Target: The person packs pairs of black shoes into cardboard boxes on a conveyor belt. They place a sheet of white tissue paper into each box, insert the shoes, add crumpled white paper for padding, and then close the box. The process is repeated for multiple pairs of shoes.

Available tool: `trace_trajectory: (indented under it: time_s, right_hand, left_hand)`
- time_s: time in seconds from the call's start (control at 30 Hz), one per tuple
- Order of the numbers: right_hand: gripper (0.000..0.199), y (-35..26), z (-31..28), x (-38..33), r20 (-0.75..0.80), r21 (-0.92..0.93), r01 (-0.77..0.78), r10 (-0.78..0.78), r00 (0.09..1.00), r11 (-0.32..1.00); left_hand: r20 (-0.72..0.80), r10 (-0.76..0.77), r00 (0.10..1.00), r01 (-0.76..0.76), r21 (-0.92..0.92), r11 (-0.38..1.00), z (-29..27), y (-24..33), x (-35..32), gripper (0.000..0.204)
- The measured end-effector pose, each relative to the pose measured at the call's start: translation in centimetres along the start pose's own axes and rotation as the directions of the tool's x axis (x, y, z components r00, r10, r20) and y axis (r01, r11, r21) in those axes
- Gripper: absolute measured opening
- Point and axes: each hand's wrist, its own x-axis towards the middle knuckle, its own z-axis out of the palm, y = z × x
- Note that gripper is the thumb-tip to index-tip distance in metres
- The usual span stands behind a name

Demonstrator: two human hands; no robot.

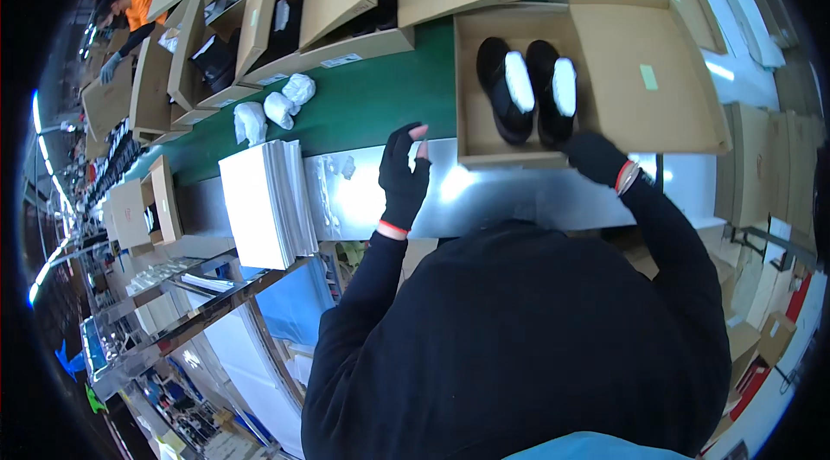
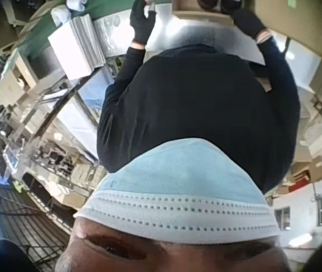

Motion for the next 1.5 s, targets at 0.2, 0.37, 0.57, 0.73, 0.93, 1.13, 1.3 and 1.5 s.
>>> trace_trajectory:
  time_s: [0.2, 0.37, 0.57, 0.73, 0.93, 1.13, 1.3, 1.5]
  right_hand:
    - [0.032, -6.7, 6.0, -5.4, 0.105, 0.150, 0.004, -0.020, 0.994, 0.989]
    - [0.041, -8.8, 8.7, -4.6, 0.131, 0.111, 0.011, -0.025, 0.991, 0.994]
    - [0.038, -7.2, 12.7, -3.7, 0.071, 0.263, -0.032, 0.013, 0.997, 0.964]
    - [0.033, -7.4, 13.3, -4.0, -0.083, 0.191, 0.073, -0.058, 0.995, 0.979]
    - [0.041, -8.3, 12.4, -3.8, 0.102, 0.076, -0.011, 0.003, 0.995, 0.997]
    - [0.044, -8.6, 11.6, -4.2, 0.101, -0.012, 0.017, -0.016, 0.995, 1.000]
    - [0.049, -9.5, 12.3, -4.8, 0.140, -0.056, -0.032, 0.040, 0.989, 0.998]
    - [0.052, -10.9, 13.2, -5.5, 0.154, 0.019, -0.160, 0.156, 0.976, 0.987]
  left_hand:
    - [0.248, 0.173, 0.953, -0.179, 0.002, 0.984, 8.1, 7.7, 2.2, 0.041]
    - [0.664, 0.015, 0.748, -0.245, 0.254, 0.936, 12.2, 6.9, 2.1, 0.050]
    - [0.527, 0.088, 0.845, -0.319, 0.367, 0.874, 14.3, 10.7, -1.2, 0.065]
    - [0.384, -0.027, 0.923, -0.110, 0.330, 0.938, 13.1, 8.2, -1.1, 0.065]
    - [0.050, -0.264, 0.963, 0.267, -0.288, 0.920, 4.7, 5.5, -3.2, 0.046]
    - [0.054, -0.312, 0.948, 0.281, -0.600, 0.749, -8.6, 8.6, -4.4, 0.043]
    - [-0.034, -0.046, 0.998, 0.054, 0.276, 0.960, -16.2, 4.5, -5.6, 0.048]
    - [0.155, -0.478, 0.864, 0.281, 0.640, 0.715, -15.1, -6.5, -9.6, 0.075]
